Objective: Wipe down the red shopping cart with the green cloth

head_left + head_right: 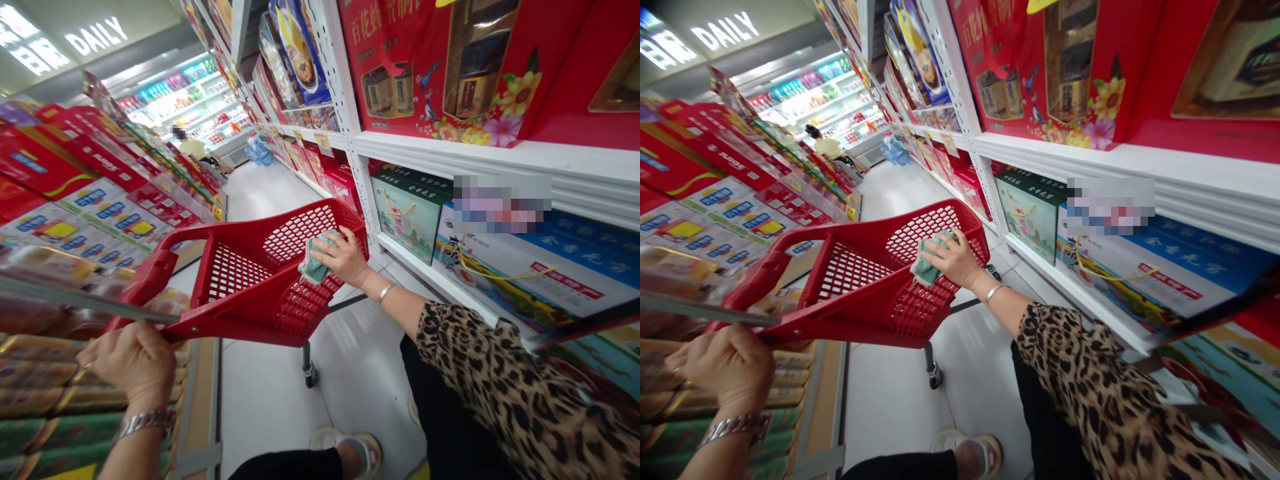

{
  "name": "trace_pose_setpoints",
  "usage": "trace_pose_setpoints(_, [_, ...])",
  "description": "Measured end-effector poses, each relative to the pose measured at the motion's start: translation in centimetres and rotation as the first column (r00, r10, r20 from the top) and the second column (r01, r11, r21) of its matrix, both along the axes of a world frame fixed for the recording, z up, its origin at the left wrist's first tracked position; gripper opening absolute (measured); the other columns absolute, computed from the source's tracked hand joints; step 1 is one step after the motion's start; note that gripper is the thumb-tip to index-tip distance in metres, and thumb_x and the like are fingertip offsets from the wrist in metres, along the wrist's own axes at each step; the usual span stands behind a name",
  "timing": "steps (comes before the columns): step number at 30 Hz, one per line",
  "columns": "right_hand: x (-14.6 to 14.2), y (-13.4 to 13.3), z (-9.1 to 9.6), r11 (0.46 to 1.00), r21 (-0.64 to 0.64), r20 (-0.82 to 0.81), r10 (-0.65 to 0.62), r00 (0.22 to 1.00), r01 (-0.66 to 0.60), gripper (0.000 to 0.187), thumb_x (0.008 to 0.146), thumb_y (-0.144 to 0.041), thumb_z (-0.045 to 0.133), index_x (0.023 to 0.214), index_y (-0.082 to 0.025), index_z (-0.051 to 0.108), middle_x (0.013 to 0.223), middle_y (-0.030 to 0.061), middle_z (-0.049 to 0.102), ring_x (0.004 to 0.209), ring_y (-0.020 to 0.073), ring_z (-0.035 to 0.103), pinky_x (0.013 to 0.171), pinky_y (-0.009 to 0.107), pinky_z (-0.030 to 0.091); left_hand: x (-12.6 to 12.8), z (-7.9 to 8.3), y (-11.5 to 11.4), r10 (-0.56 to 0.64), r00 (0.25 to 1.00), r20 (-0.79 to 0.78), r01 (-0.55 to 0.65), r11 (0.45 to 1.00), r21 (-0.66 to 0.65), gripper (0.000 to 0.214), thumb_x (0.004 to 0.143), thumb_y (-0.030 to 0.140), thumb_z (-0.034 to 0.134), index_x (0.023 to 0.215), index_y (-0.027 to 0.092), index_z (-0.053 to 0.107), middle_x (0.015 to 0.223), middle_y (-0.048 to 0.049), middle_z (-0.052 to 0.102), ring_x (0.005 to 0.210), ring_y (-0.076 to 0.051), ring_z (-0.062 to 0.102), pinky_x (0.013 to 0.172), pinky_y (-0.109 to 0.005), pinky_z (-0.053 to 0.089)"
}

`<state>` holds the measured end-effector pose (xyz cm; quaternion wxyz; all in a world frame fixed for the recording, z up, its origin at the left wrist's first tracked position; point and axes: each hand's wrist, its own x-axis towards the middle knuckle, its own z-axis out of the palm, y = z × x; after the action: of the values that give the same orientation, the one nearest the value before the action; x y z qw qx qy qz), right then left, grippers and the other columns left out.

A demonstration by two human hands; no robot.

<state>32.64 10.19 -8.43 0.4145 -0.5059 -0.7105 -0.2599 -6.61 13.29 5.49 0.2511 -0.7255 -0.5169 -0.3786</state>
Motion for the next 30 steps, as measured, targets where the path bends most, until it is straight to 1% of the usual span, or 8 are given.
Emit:
trace_pose_setpoints(7, [5.9, 0.0, -1.3, 0.983, -0.002, -0.076, -0.182, 0.98, 0.182, 0.035, 0.103, -0.014, 0.05, 0.121, -0.031, 0.075, 0.129, 0.0048, 0.075, 0.123, 0.025, 0.061, 0.113, 0.053, 0.03, 0.0, 0.0, -0.4, 0.001, 1.0, 0.016, -0.001, 1.0, 0.001, 0.033, 0.078, 0.037, 0.042, 0.052, 0.031, 0.024, 0.054, 0.0003, 0.026, 0.06, -0.021, 0.021, 0.075, -0.047, 0.026])
trace_pose_setpoints(12, [9.2, 0.7, -2.6, 0.933, -0.086, -0.27, -0.358, 0.894, 0.348, 0.044, 0.094, -0.005, 0.045, 0.118, -0.027, 0.075, 0.125, 0.0089, 0.076, 0.11, 0.0247, 0.067, 0.106, 0.05, 0.036, 0.2, -0.3, -0.5, -0.033, 0.999, 0.011, 0.033, 0.999, 0.028, 0.035, 0.083, 0.034, 0.041, 0.053, 0.031, 0.024, 0.052, -0.0002, 0.028, 0.06, -0.022, 0.023, 0.074, -0.045, 0.023])
trace_pose_setpoints(15, [9.9, 1.3, -3.2, 0.922, -0.101, -0.367, -0.384, 0.848, 0.374, 0.049, 0.089, -0.003, 0.041, 0.117, -0.023, 0.075, 0.119, 0.0111, 0.077, 0.103, 0.024, 0.068, 0.096, 0.043, 0.042, 0.5, -0.4, -0.8, -0.037, 0.999, 0.033, 0.035, 0.998, 0.052, 0.036, 0.084, 0.035, 0.042, 0.052, 0.029, 0.027, 0.053, -0.0005, 0.03, 0.061, -0.022, 0.024, 0.076, -0.045, 0.025])
trace_pose_setpoints(18, [9.0, 1.7, -3.3, 0.931, -0.073, -0.445, -0.351, 0.824, 0.358, 0.047, 0.089, -0.006, 0.041, 0.117, -0.019, 0.077, 0.115, 0.0131, 0.077, 0.095, 0.025, 0.067, 0.086, 0.039, 0.044, 0.9, -0.6, -1.3, -0.003, 0.998, 0.056, 0.0, 0.999, 0.043, 0.038, 0.088, 0.037, 0.041, 0.053, 0.027, 0.031, 0.054, -0.0009, 0.033, 0.062, -0.021, 0.027, 0.079, -0.046, 0.028])
trace_pose_setpoints(21, [7.1, 1.7, -2.9, 0.941, -0.013, -0.472, -0.303, 0.828, 0.337, 0.043, 0.094, -0.013, 0.043, 0.118, -0.022, 0.078, 0.112, 0.0126, 0.077, 0.085, 0.0247, 0.063, 0.084, 0.04, 0.042, 1.4, -0.8, -1.9, 0.038, 0.998, 0.056, -0.039, 0.999, 0.009, 0.039, 0.091, 0.038, 0.038, 0.054, 0.027, 0.033, 0.056, -0.0018, 0.036, 0.064, -0.022, 0.032, 0.083, -0.047, 0.029])
trace_pose_setpoints(25, [3.8, 1.4, -2.0, 0.96, 0.02, -0.412, -0.247, 0.877, 0.28, 0.038, 0.098, -0.016, 0.045, 0.115, -0.025, 0.078, 0.112, 0.0106, 0.078, 0.083, 0.0232, 0.059, 0.089, 0.045, 0.037, 1.7, -1.3, -2.4, 0.096, 0.99, 0.107, -0.097, 0.995, 0.005, 0.04, 0.093, 0.04, 0.04, 0.055, 0.026, 0.034, 0.06, -0.0029, 0.04, 0.068, -0.023, 0.037, 0.087, -0.047, 0.032])
trace_pose_setpoints(28, [0.4, 1.0, -1.2, 0.973, 0.023, -0.349, -0.209, 0.913, 0.232, 0.037, 0.099, -0.014, 0.047, 0.114, -0.028, 0.078, 0.116, 0.0087, 0.078, 0.089, 0.0239, 0.058, 0.097, 0.049, 0.033, 2.0, -1.6, -2.6, 0.092, 0.985, 0.143, -0.092, 0.996, -0.006, 0.042, 0.094, 0.042, 0.039, 0.055, 0.026, 0.036, 0.061, -0.0035, 0.042, 0.07, -0.024, 0.041, 0.09, -0.048, 0.034])
trace_pose_setpoints(30, [-2.1, 0.7, -0.6, 0.982, -0.005, -0.315, -0.179, 0.932, 0.187, 0.037, 0.099, -0.012, 0.049, 0.118, -0.029, 0.077, 0.122, 0.0072, 0.077, 0.094, 0.0243, 0.058, 0.102, 0.05, 0.031, 2.2, -1.6, -2.8, 0.094, 0.984, 0.15, -0.091, 0.996, -0.024, 0.043, 0.095, 0.044, 0.038, 0.056, 0.026, 0.04, 0.062, -0.0044, 0.044, 0.072, -0.025, 0.044, 0.092, -0.048, 0.034])
